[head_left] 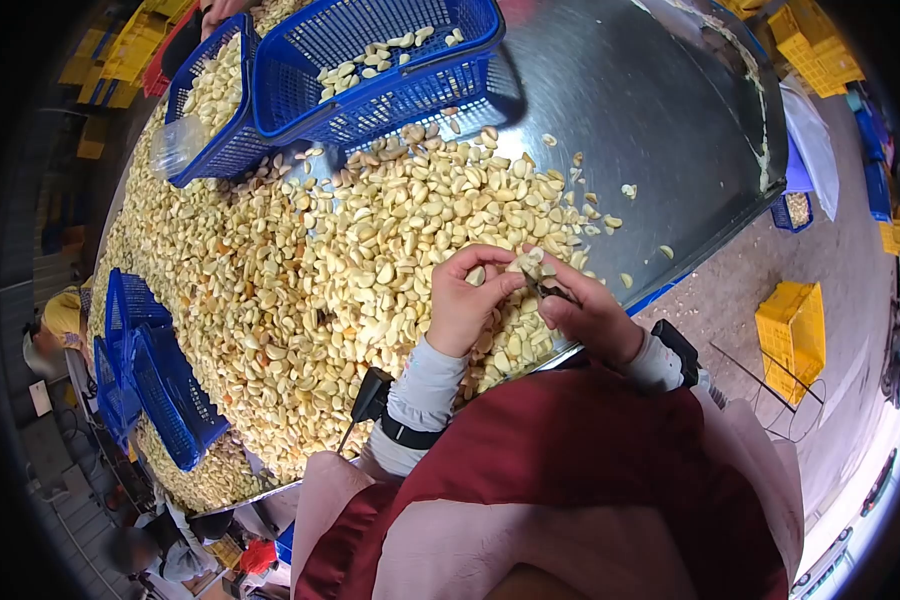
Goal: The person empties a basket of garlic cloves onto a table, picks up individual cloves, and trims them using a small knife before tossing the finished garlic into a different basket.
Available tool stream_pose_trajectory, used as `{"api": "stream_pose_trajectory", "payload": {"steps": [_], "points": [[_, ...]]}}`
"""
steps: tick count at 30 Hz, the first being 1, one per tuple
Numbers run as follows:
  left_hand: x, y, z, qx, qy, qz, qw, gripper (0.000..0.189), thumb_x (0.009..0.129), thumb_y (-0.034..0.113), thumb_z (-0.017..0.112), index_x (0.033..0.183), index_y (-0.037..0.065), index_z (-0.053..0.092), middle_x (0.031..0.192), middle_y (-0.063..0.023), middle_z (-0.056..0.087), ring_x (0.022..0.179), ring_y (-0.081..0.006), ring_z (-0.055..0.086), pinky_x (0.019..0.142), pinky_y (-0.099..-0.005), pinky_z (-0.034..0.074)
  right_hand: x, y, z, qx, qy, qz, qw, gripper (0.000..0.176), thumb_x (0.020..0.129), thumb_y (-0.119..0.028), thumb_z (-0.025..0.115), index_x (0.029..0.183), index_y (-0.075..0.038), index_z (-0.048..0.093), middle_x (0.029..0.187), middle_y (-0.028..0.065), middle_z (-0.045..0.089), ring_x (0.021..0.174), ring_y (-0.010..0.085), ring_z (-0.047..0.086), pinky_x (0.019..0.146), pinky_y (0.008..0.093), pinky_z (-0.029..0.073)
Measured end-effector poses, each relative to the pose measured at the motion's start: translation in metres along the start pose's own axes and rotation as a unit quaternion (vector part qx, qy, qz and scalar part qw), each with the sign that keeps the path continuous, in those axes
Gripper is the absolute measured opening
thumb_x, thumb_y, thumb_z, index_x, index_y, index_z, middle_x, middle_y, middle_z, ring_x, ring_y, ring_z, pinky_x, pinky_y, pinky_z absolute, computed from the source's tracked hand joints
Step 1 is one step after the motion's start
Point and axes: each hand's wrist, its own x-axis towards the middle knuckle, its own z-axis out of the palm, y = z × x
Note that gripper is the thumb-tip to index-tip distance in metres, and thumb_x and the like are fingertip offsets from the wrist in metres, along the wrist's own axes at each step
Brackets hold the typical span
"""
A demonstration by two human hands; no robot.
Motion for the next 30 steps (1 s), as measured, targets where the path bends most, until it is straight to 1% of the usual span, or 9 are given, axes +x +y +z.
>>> {"api": "stream_pose_trajectory", "payload": {"steps": [7, 9, 14, 16, 20, 22, 24, 28, 30], "points": [[-0.003, 0.003, 0.008, 0.037, 0.034, 0.113, 0.992, 0.018, 0.071, -0.005, 0.075, 0.088, -0.001, 0.068, 0.082, -0.0019, 0.063, 0.067, -0.0051, 0.049, 0.062, -0.0186, 0.040, 0.002, 0.004, 0.004, -0.219, 0.078, -0.099, 0.968, 0.054, 0.097, -0.026, 0.050, 0.142, -0.002, 0.035, 0.081, 0.0013, 0.053, 0.068, 0.0043, 0.047, 0.062, 0.0190, 0.041], [-0.001, 0.001, 0.007, 0.028, 0.047, 0.110, 0.992, 0.018, 0.071, -0.006, 0.075, 0.087, -0.001, 0.068, 0.083, -0.0027, 0.063, 0.069, -0.0053, 0.050, 0.063, -0.0187, 0.041, 0.007, -0.002, -0.002, 0.146, 0.011, 0.029, 0.989, 0.052, 0.096, -0.022, 0.050, 0.142, -0.003, 0.036, 0.075, -0.0010, 0.052, 0.064, 0.0026, 0.046, 0.057, 0.0171, 0.039], [0.002, 0.013, -0.006, 0.293, 0.016, 0.230, 0.928, 0.017, 0.068, 0.006, 0.081, 0.080, 0.001, 0.069, 0.079, -0.0063, 0.065, 0.064, -0.0130, 0.060, 0.057, -0.0237, 0.047, 0.003, -0.008, -0.001, 0.010, -0.018, 0.033, 0.999, 0.060, 0.094, -0.023, 0.054, 0.145, -0.001, 0.031, 0.072, -0.0041, 0.048, 0.060, 0.0031, 0.043, 0.056, 0.0169, 0.037], [0.002, 0.021, -0.012, 0.321, 0.005, 0.260, 0.911, 0.019, 0.067, 0.009, 0.082, 0.079, 0.001, 0.069, 0.077, -0.0068, 0.065, 0.062, -0.0150, 0.061, 0.055, -0.0253, 0.048, 0.009, -0.002, -0.004, -0.161, -0.044, -0.099, 0.981, 0.058, 0.095, -0.026, 0.054, 0.144, -0.002, 0.033, 0.081, -0.0031, 0.052, 0.066, 0.0023, 0.042, 0.058, 0.0169, 0.037], [-0.002, 0.034, -0.011, 0.370, -0.018, 0.307, 0.876, 0.019, 0.067, 0.013, 0.082, 0.077, 0.003, 0.069, 0.076, -0.0069, 0.065, 0.063, -0.0170, 0.062, 0.054, -0.0265, 0.049, 0.010, -0.012, -0.001, -0.136, -0.056, -0.106, 0.983, 0.059, 0.095, -0.029, 0.055, 0.143, -0.002, 0.034, 0.085, -0.0034, 0.052, 0.070, 0.0023, 0.041, 0.060, 0.0170, 0.037], [-0.003, 0.035, -0.012, 0.378, -0.024, 0.328, 0.866, 0.018, 0.067, 0.012, 0.082, 0.077, 0.003, 0.070, 0.077, -0.0070, 0.066, 0.065, -0.0160, 0.064, 0.055, -0.0259, 0.049, 0.005, -0.025, 0.000, 0.003, -0.096, 0.041, 0.995, 0.058, 0.094, -0.030, 0.055, 0.142, -0.002, 0.037, 0.081, -0.0048, 0.051, 0.065, 0.0017, 0.040, 0.058, 0.0158, 0.035], [-0.004, 0.035, -0.012, 0.429, -0.027, 0.368, 0.825, 0.019, 0.067, 0.014, 0.082, 0.077, 0.003, 0.069, 0.077, -0.0068, 0.066, 0.064, -0.0159, 0.063, 0.055, -0.0256, 0.049, 0.007, -0.023, -0.004, -0.015, -0.094, 0.047, 0.994, 0.058, 0.095, -0.030, 0.055, 0.142, -0.002, 0.037, 0.078, -0.0047, 0.051, 0.061, 0.0017, 0.039, 0.055, 0.0157, 0.035], [-0.006, 0.026, -0.007, 0.416, -0.003, 0.372, 0.829, 0.014, 0.068, 0.009, 0.081, 0.074, 0.004, 0.069, 0.079, -0.0080, 0.067, 0.066, -0.0153, 0.064, 0.055, -0.0253, 0.050, 0.013, -0.008, -0.002, -0.005, -0.033, 0.058, 0.998, 0.059, 0.096, -0.029, 0.052, 0.145, -0.004, 0.032, 0.070, -0.0037, 0.049, 0.051, 0.0023, 0.038, 0.046, 0.0170, 0.033], [-0.002, 0.016, -0.008, 0.270, 0.029, 0.344, 0.899, 0.009, 0.076, 0.005, 0.074, 0.082, 0.003, 0.067, 0.084, -0.0090, 0.067, 0.060, -0.0124, 0.058, 0.048, -0.0239, 0.044, 0.012, -0.009, -0.003, 0.102, -0.047, 0.052, 0.992, 0.059, 0.096, -0.028, 0.051, 0.146, -0.004, 0.029, 0.069, -0.0028, 0.049, 0.050, 0.0028, 0.039, 0.045, 0.0177, 0.033]]}}
